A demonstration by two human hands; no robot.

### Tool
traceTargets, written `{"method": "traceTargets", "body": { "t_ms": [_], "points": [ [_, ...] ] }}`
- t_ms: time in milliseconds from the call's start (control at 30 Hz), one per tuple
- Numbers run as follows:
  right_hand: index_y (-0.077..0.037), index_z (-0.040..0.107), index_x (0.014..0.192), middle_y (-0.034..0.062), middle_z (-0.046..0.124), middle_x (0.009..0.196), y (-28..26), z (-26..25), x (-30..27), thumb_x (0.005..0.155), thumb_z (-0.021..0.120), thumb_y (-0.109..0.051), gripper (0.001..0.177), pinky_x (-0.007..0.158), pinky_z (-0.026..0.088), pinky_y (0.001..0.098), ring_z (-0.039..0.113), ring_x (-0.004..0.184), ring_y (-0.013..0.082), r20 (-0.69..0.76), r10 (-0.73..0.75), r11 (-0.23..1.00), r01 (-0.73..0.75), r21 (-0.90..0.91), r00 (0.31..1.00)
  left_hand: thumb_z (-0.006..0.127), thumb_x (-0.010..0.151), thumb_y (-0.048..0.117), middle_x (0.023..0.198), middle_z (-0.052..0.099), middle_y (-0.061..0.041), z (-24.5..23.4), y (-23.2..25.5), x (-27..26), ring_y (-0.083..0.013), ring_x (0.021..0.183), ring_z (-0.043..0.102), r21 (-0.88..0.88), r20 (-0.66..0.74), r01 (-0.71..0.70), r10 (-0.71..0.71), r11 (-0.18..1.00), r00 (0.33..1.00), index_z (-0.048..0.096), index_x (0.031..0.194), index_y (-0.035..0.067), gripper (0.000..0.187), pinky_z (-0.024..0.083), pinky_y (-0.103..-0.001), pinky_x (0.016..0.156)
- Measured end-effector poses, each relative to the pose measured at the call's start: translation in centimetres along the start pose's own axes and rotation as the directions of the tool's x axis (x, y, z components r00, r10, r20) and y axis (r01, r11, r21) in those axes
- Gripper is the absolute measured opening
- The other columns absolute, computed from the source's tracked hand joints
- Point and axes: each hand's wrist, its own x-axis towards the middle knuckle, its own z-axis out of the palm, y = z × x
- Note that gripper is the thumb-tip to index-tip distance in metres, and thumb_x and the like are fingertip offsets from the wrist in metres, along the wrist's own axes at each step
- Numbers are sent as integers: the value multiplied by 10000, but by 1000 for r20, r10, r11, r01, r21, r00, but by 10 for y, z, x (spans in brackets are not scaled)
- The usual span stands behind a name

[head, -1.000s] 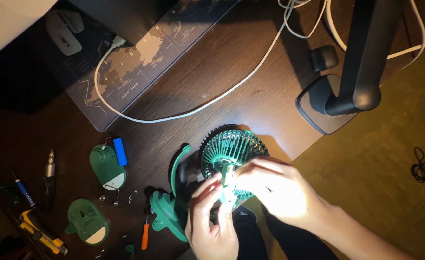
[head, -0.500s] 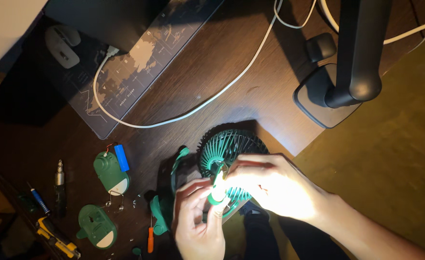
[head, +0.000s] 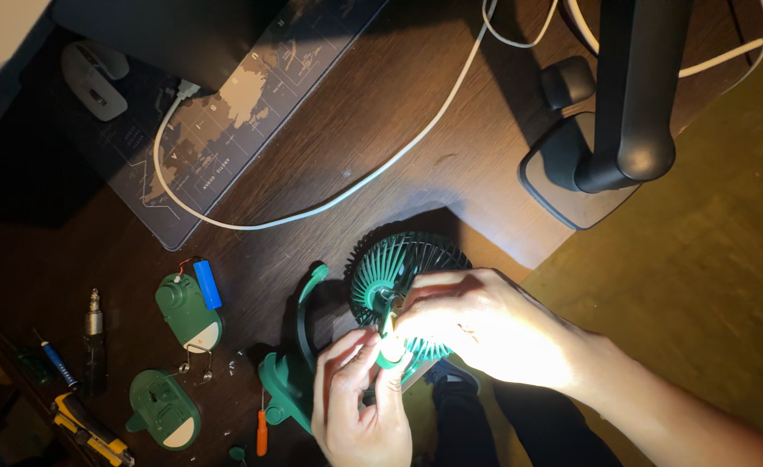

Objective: The person repairs a disassembled green electric fan on a desk. They use a small screwdriver to adjust internal components and connect wires to a battery pack, then test the fan by rotating the blades. The fan remains disassembled on the desk throughout the clip.

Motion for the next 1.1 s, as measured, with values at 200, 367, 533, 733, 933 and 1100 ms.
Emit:
{"method": "traceTargets", "body": {
  "t_ms": [200,367,533,733,933,1100],
  "points": [
    [-54,718,1041,73,743,926,0,-6,4,924,663,-88,134,679,593,326,760,807,236,41,74,994,-77,76,996,741,849,-79,1129,689,-201,2,5,0,-253,1030,752,15,-34,10,-9,1000,999,676,1134,-43,294,629,-302,770],
    [-42,672,949,86,714,858,-2,-8,5,957,628,-172,137,669,556,352,725,770,255,101,238,971,-234,-48,966,726,885,-38,1103,717,-157,1,7,3,-251,1027,750,138,-28,-99,103,985,994,698,1128,-18,245,615,-322,871],
    [-85,684,969,60,714,910,-2,-12,10,963,589,-193,144,724,557,351,719,832,241,148,237,972,-234,-36,960,710,897,-13,1101,715,-161,-1,11,5,-259,1023,752,176,17,-94,92,980,996,703,1130,-17,234,605,-333,881],
    [-99,672,989,46,701,932,0,-12,12,964,584,-192,131,746,555,352,724,853,229,197,327,944,-330,-22,924,690,909,10,1116,720,-156,2,11,4,-271,1048,741,225,28,-105,102,969,994,695,1124,-14,216,602,-349,897],
    [-75,648,1030,66,680,976,4,-11,3,984,600,-145,97,769,560,351,703,902,238,141,73,997,-78,27,987,708,908,16,1113,718,-152,4,8,2,-270,1045,744,224,-3,-102,106,969,994,696,1126,-14,221,603,-347,896],
    [-70,660,979,47,696,920,8,-3,-3,938,678,-132,77,633,548,325,713,787,209,56,118,993,-119,21,991,701,922,5,1115,715,-154,6,6,0,-274,1043,751,219,-23,-106,114,970,993,690,1125,-21,205,620,-334,881]
  ]
}}
